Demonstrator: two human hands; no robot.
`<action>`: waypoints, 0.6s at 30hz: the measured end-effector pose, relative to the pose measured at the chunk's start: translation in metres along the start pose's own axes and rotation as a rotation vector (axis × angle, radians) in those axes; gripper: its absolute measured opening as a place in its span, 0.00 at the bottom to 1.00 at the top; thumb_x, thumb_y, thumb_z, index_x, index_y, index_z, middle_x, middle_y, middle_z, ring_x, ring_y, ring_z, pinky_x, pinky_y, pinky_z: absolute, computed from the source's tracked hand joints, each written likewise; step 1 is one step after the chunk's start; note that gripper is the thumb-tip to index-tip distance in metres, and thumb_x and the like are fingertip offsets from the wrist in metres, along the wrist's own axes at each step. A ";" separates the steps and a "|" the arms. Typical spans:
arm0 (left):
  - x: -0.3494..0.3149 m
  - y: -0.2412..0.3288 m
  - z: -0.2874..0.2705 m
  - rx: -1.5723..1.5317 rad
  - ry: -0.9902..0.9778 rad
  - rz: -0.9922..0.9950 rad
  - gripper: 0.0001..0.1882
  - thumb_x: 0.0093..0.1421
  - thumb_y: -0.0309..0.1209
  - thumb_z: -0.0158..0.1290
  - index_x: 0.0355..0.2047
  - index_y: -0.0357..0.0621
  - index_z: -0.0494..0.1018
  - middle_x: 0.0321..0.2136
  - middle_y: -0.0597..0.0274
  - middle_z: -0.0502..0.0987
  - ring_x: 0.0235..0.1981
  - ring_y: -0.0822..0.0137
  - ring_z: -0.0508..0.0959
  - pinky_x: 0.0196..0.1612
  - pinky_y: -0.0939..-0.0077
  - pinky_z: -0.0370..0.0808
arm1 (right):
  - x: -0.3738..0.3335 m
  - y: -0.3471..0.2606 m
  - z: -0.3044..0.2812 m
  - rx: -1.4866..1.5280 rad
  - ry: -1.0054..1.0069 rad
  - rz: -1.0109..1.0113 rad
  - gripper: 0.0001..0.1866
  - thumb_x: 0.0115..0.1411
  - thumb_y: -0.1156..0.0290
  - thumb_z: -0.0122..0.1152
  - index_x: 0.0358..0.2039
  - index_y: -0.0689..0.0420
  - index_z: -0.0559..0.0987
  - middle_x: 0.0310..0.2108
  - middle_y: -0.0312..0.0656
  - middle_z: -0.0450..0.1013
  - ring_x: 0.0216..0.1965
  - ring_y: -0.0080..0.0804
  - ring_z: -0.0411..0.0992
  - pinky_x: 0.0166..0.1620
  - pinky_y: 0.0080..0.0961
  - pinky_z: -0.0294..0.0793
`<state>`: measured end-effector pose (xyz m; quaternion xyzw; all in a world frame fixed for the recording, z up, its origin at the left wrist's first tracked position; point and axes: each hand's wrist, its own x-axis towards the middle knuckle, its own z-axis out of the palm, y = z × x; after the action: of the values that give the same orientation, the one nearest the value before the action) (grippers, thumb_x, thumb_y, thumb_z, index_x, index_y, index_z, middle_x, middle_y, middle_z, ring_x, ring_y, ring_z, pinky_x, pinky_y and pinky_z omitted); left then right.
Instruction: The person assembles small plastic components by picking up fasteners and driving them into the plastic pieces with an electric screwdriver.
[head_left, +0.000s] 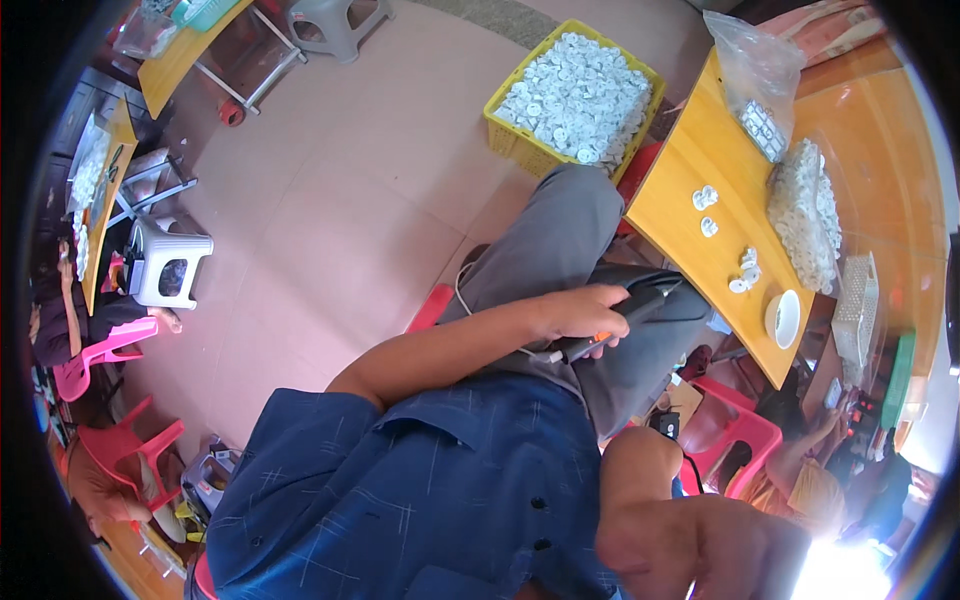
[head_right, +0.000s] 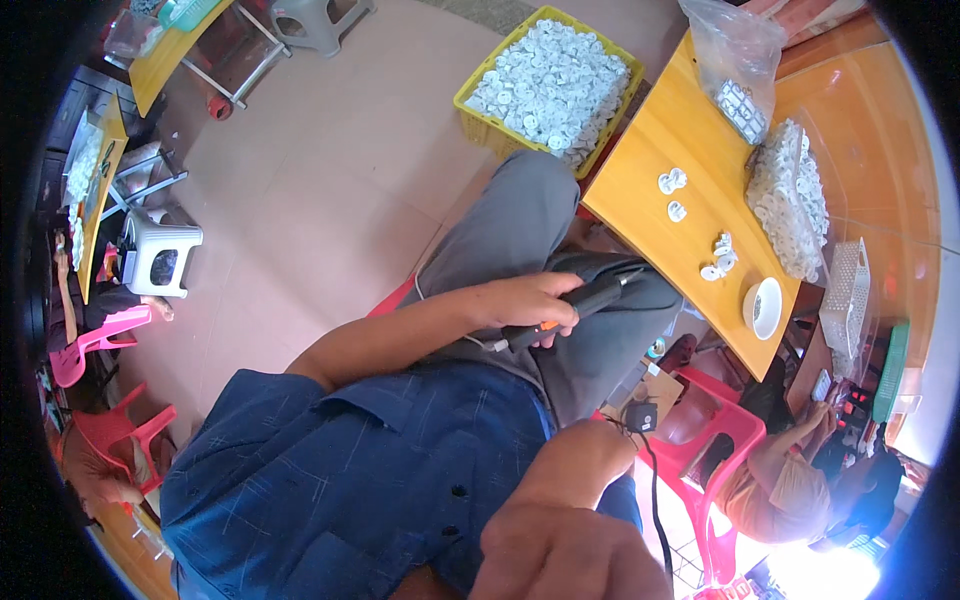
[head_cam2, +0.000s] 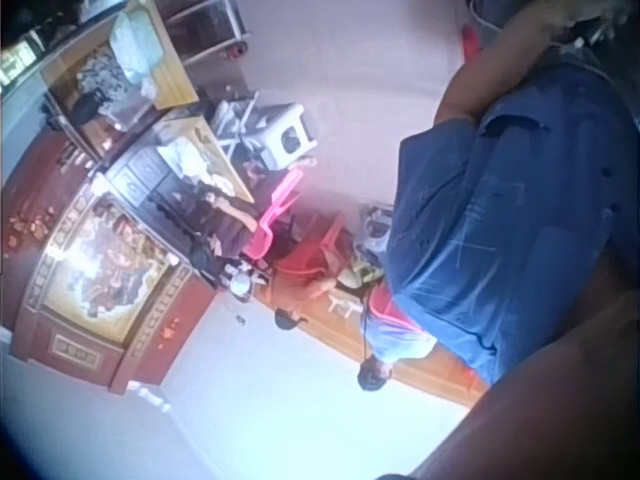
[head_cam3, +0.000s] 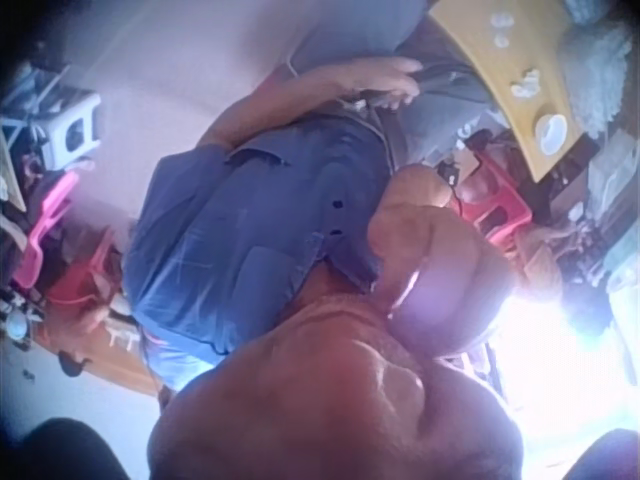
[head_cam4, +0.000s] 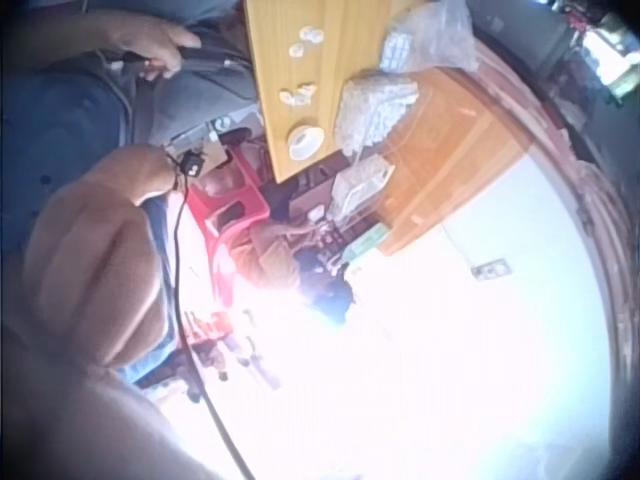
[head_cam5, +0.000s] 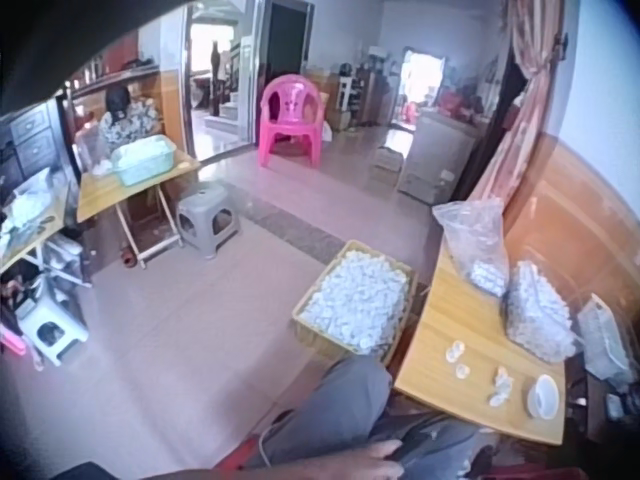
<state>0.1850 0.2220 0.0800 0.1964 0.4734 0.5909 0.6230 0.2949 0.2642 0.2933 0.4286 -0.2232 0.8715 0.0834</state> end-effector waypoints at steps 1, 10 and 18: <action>-0.002 0.005 -0.003 -0.013 0.019 0.006 0.23 0.60 0.32 0.54 0.53 0.33 0.69 0.31 0.59 0.78 0.25 0.70 0.79 0.28 0.75 0.75 | 0.000 0.001 0.000 0.005 0.010 0.000 0.05 0.63 0.69 0.63 0.33 0.57 0.83 0.35 0.43 0.78 0.33 0.36 0.76 0.33 0.30 0.79; -0.080 0.058 -0.079 0.022 0.324 0.232 0.30 0.60 0.32 0.57 0.62 0.37 0.66 0.34 0.60 0.79 0.26 0.74 0.78 0.29 0.78 0.76 | -0.002 -0.006 0.000 0.008 0.067 -0.079 0.06 0.63 0.69 0.63 0.34 0.58 0.81 0.35 0.43 0.78 0.32 0.37 0.77 0.32 0.31 0.80; -0.076 -0.022 -0.218 -0.084 0.790 -0.049 0.18 0.62 0.30 0.52 0.51 0.36 0.68 0.31 0.53 0.77 0.23 0.65 0.79 0.25 0.68 0.80 | -0.001 -0.024 0.002 -0.090 0.259 0.060 0.05 0.64 0.67 0.63 0.35 0.54 0.81 0.39 0.38 0.76 0.39 0.35 0.76 0.40 0.32 0.81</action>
<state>0.0290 0.0782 -0.0138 -0.0830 0.6567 0.6248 0.4142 0.3050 0.2850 0.3008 0.3015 -0.2624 0.9107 0.1045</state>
